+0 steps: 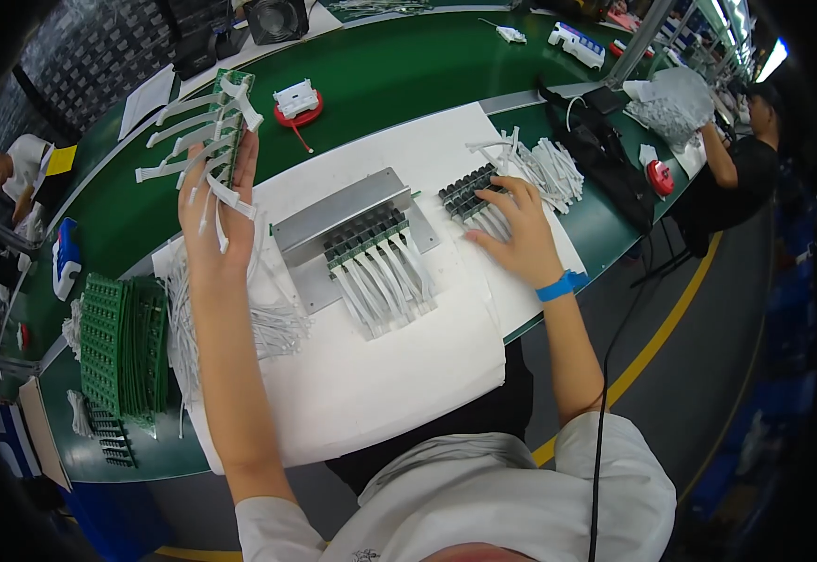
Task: Assembling multiple wire connectors onto a base component on an assembly line.
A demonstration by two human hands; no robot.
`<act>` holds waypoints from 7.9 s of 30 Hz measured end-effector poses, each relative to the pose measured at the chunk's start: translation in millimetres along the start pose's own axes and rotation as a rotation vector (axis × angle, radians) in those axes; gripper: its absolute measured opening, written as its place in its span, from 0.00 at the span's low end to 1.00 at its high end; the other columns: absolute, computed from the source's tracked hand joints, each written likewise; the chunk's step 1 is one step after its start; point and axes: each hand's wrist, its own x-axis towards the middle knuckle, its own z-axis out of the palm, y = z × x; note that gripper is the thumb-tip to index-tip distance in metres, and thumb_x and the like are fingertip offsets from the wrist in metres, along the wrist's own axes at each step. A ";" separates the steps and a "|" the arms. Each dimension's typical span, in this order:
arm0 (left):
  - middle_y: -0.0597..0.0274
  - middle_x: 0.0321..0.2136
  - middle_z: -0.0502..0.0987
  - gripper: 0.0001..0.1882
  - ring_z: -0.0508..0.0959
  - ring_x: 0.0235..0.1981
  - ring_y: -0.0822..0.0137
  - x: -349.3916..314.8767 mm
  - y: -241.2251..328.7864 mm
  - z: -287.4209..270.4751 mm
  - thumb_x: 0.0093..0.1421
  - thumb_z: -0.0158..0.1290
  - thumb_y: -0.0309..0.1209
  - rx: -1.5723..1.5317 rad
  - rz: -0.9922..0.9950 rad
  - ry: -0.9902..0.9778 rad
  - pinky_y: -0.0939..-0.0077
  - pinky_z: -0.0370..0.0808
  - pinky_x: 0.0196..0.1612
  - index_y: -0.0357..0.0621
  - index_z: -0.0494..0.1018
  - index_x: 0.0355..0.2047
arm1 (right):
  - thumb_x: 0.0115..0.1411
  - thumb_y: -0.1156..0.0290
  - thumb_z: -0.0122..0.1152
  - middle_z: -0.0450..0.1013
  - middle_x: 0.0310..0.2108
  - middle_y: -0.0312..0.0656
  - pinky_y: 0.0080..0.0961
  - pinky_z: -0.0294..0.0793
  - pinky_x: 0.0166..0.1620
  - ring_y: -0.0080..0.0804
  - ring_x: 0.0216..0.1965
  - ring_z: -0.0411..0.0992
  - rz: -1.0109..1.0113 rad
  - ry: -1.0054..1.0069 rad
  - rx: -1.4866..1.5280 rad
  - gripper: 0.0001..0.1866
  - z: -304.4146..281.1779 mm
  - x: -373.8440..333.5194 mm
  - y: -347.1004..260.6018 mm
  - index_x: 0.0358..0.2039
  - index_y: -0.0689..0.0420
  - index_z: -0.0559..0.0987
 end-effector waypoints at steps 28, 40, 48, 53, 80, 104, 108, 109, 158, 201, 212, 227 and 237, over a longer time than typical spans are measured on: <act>0.62 0.36 0.82 0.17 0.77 0.38 0.77 -19.3 -48.4 -12.8 0.69 0.55 0.35 0.961 -0.323 -0.504 0.79 0.74 0.44 0.32 0.79 0.47 | 0.65 0.69 0.65 0.78 0.35 0.34 0.16 0.72 0.42 0.16 0.36 0.72 0.282 -0.179 1.067 0.12 67.3 90.8 -60.3 0.46 0.62 0.82; 0.55 0.33 0.84 0.14 0.82 0.36 0.70 -17.2 -41.2 -16.9 0.63 0.60 0.32 1.028 -0.177 -0.586 0.76 0.77 0.43 0.32 0.81 0.42 | 0.61 0.72 0.69 0.76 0.32 0.33 0.15 0.67 0.37 0.16 0.31 0.66 0.158 0.006 0.938 0.10 79.4 90.3 -73.8 0.42 0.62 0.83; 0.51 0.30 0.83 0.16 0.82 0.33 0.63 -21.1 -46.6 -16.9 0.66 0.56 0.36 1.195 -0.104 -0.620 0.71 0.76 0.40 0.33 0.80 0.40 | 0.63 0.72 0.67 0.78 0.39 0.35 0.16 0.72 0.43 0.18 0.38 0.73 0.257 -0.145 1.029 0.10 76.6 90.5 -68.2 0.42 0.62 0.80; 0.53 0.27 0.79 0.18 0.75 0.28 0.66 -24.6 -41.3 -11.0 0.71 0.49 0.39 1.329 -0.074 -0.647 0.72 0.73 0.36 0.32 0.77 0.39 | 0.64 0.71 0.67 0.78 0.40 0.36 0.16 0.74 0.42 0.19 0.38 0.75 0.263 -0.139 1.041 0.11 75.8 86.8 -70.1 0.43 0.64 0.79; 0.58 0.37 0.81 0.18 0.77 0.38 0.74 -0.6 -53.2 -29.1 0.67 0.56 0.37 0.986 -0.610 -0.385 0.80 0.74 0.44 0.30 0.81 0.45 | 0.63 0.66 0.69 0.74 0.22 0.30 0.15 0.65 0.29 0.12 0.26 0.66 0.352 -0.127 0.988 0.15 91.2 96.7 -79.2 0.25 0.65 0.81; 0.53 0.28 0.82 0.13 0.80 0.32 0.69 -29.0 -36.4 6.9 0.66 0.55 0.30 1.537 -0.171 -0.800 0.74 0.77 0.42 0.31 0.79 0.45 | 0.72 0.59 0.55 0.79 0.33 0.37 0.19 0.76 0.33 0.20 0.30 0.76 0.531 0.204 1.356 0.17 4.0 54.3 -17.5 0.42 0.63 0.79; 0.51 0.38 0.82 0.16 0.81 0.36 0.66 -25.8 -37.5 7.5 0.65 0.51 0.25 1.362 -0.191 -0.785 0.72 0.77 0.46 0.36 0.76 0.52 | 0.70 0.53 0.56 0.77 0.29 0.37 0.20 0.75 0.31 0.22 0.26 0.75 0.628 0.233 1.384 0.19 19.2 49.8 -23.7 0.38 0.59 0.79; 0.51 0.38 0.82 0.16 0.81 0.36 0.66 -27.5 -37.2 8.4 0.65 0.51 0.25 1.362 -0.191 -0.782 0.72 0.77 0.46 0.36 0.76 0.52 | 0.70 0.51 0.56 0.76 0.29 0.35 0.18 0.75 0.31 0.21 0.28 0.74 0.667 0.192 1.402 0.20 21.0 49.5 -24.9 0.39 0.59 0.79; 0.58 0.36 0.71 0.24 0.73 0.35 0.60 -186.9 -124.3 41.2 0.56 0.61 0.34 1.414 0.281 -0.969 0.65 0.66 0.38 0.49 0.76 0.55 | 0.48 0.64 0.78 0.68 0.49 0.46 0.35 0.69 0.56 0.42 0.53 0.68 0.143 0.036 0.205 0.29 -16.4 10.8 50.5 0.50 0.54 0.78; 0.63 0.23 0.73 0.14 0.71 0.25 0.76 -132.2 -145.0 71.8 0.65 0.60 0.35 1.029 -0.344 -0.828 0.77 0.67 0.26 0.34 0.75 0.37 | 0.75 0.47 0.37 0.76 0.38 0.39 0.22 0.75 0.44 0.27 0.37 0.74 0.653 -0.059 1.718 0.32 -17.4 -55.7 1.5 0.49 0.66 0.76; 0.57 0.39 0.80 0.20 0.83 0.38 0.69 -105.9 -111.2 51.7 0.62 0.59 0.20 0.577 -0.481 -0.411 0.78 0.80 0.44 0.34 0.66 0.52 | 0.73 0.72 0.46 0.75 0.39 0.46 0.22 0.74 0.41 0.26 0.35 0.73 0.504 0.001 1.354 0.19 -8.5 -67.0 -58.2 0.61 0.66 0.67; 0.52 0.35 0.82 0.18 0.82 0.32 0.62 -128.5 -101.6 63.0 0.47 0.63 0.23 1.097 -0.035 -0.934 0.73 0.77 0.37 0.37 0.80 0.41 | 0.60 0.83 0.61 0.80 0.31 0.42 0.17 0.79 0.34 0.21 0.29 0.79 0.511 0.083 0.890 0.15 -29.0 -61.0 -82.0 0.48 0.67 0.79; 0.60 0.26 0.83 0.11 0.79 0.25 0.76 -120.2 -99.6 58.3 0.49 0.64 0.21 1.095 -0.187 -0.965 0.82 0.74 0.31 0.37 0.82 0.36 | 0.56 0.82 0.65 0.81 0.26 0.41 0.17 0.80 0.32 0.22 0.26 0.80 0.445 -0.021 0.818 0.11 -35.8 -61.9 -78.6 0.41 0.67 0.79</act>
